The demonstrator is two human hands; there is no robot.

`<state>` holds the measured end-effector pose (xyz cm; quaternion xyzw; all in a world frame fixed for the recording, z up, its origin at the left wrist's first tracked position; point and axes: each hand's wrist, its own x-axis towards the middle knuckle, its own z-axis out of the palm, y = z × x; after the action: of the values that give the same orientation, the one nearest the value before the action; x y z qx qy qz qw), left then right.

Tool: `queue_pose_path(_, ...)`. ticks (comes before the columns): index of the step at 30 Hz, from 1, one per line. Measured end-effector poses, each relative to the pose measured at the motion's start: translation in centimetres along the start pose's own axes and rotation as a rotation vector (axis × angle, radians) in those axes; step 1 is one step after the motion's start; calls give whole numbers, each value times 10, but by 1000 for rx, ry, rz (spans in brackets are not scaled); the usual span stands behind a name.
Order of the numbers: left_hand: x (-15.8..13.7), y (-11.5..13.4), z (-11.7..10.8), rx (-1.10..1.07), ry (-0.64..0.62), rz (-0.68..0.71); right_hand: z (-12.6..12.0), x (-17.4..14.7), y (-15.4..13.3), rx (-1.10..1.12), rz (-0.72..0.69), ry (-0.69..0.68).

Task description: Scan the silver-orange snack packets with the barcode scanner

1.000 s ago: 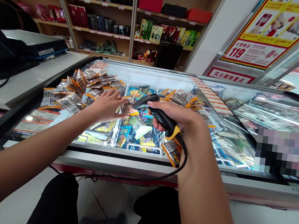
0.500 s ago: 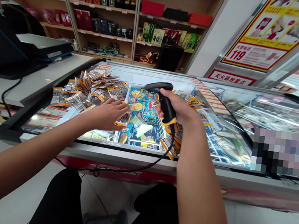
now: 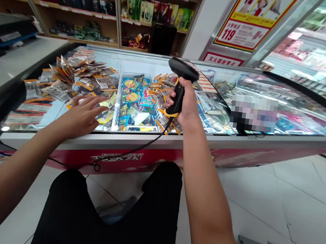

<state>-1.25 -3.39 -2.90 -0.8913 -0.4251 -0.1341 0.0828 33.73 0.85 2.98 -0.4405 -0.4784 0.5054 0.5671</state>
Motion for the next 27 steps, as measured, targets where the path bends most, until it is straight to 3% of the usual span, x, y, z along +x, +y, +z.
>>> queue_pose_path(7,100,81,26,-92,-72,233,-25,-53,13,-13,-33,98)
queue_pose_path(12,131,103,33,-38,-80,296,-25,-74,15,-84,14,169)
queue_pose_path(15,121,94,29,-15,-57,271,-25,-82,17,-68,18,141)
queue_pose_path(19,82,66,18,-21,-2,143,-19,-89,28,-80,78,47)
queue_pose_path(24,25,35,7,-6,51,-64,6,-91,44,-147,103,-37)
queue_pose_path(27,6,27,4,-14,65,-72,25,-89,47,-153,93,-65)
